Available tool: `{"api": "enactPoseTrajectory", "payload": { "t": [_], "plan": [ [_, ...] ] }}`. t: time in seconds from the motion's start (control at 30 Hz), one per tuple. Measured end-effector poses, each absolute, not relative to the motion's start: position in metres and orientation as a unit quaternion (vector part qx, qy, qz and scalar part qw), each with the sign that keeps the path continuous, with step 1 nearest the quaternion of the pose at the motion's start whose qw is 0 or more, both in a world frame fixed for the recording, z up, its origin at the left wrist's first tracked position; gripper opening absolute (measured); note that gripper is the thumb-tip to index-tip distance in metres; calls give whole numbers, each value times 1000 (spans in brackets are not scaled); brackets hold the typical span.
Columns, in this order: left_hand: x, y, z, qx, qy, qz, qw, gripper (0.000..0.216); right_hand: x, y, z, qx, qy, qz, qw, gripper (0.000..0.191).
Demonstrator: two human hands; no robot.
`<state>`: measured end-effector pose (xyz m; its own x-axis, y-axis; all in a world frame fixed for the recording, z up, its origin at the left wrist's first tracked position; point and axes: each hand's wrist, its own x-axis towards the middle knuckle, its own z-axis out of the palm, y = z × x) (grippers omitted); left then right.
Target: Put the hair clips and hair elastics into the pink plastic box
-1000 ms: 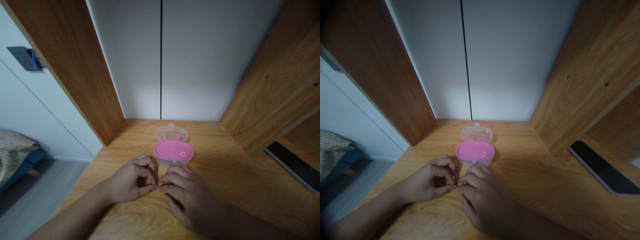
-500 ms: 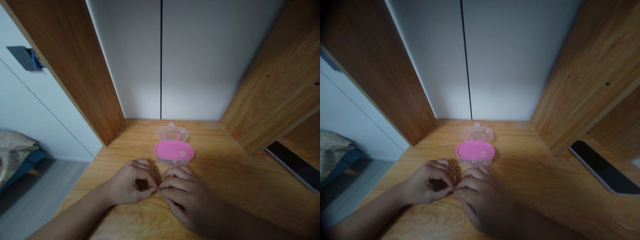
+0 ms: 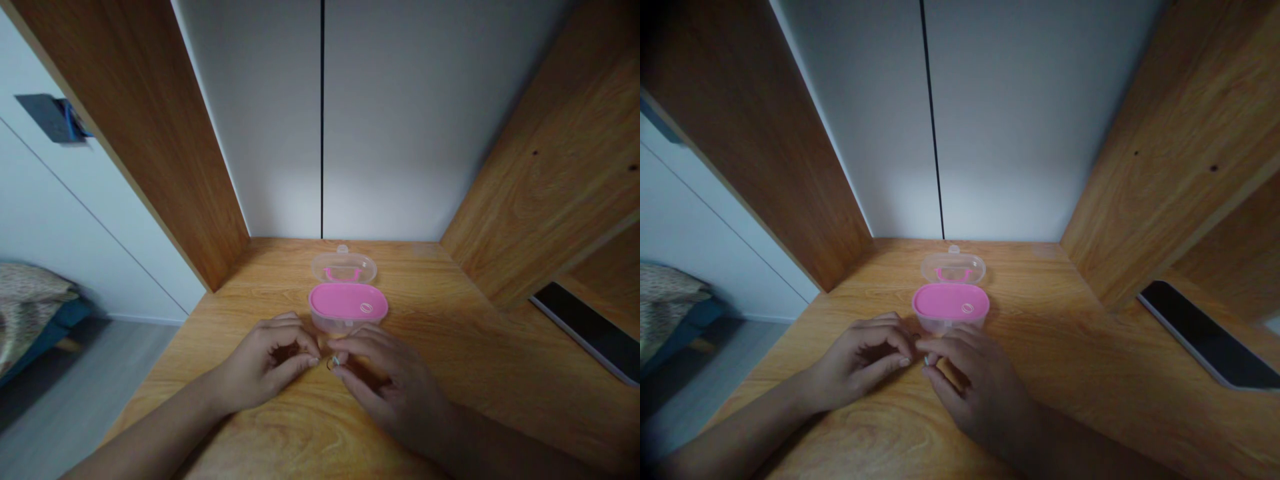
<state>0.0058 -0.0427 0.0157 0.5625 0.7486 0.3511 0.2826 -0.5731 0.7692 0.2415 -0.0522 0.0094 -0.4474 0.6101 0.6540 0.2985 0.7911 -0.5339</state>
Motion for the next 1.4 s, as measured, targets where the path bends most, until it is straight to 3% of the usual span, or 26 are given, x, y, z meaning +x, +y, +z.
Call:
{"api": "enactPoseTrajectory", "payload": {
  "t": [0.07, 0.23, 0.37, 0.53, 0.8, 1.1, 1.4],
  "plan": [
    [5, -43, 13, 800, 334, 354, 351, 12, 241, -52, 9, -257, -842, 166, 445, 28],
    [4, -43, 9, 771, 333, 373, 395, 11, 242, -50, 9, -222, -853, 159, 444, 20],
    [4, -42, 13, 808, 323, 365, 331, 13, 244, -51, 6, -243, -853, 139, 440, 19],
    [5, -40, 17, 820, 316, 363, 310, 18, 244, -54, 7, -268, -843, 116, 451, 32],
    [5, -38, 12, 835, 299, 353, 297, 21, 243, -52, 11, -246, -838, 130, 469, 16],
    [8, -41, 9, 796, 313, 363, 370, 18, 245, -51, 7, -229, -846, 137, 462, 27],
    [11, -41, 18, 879, 258, 307, 260, 11, 242, -49, 5, -244, -847, 165, 442, 26]
  ]
}}
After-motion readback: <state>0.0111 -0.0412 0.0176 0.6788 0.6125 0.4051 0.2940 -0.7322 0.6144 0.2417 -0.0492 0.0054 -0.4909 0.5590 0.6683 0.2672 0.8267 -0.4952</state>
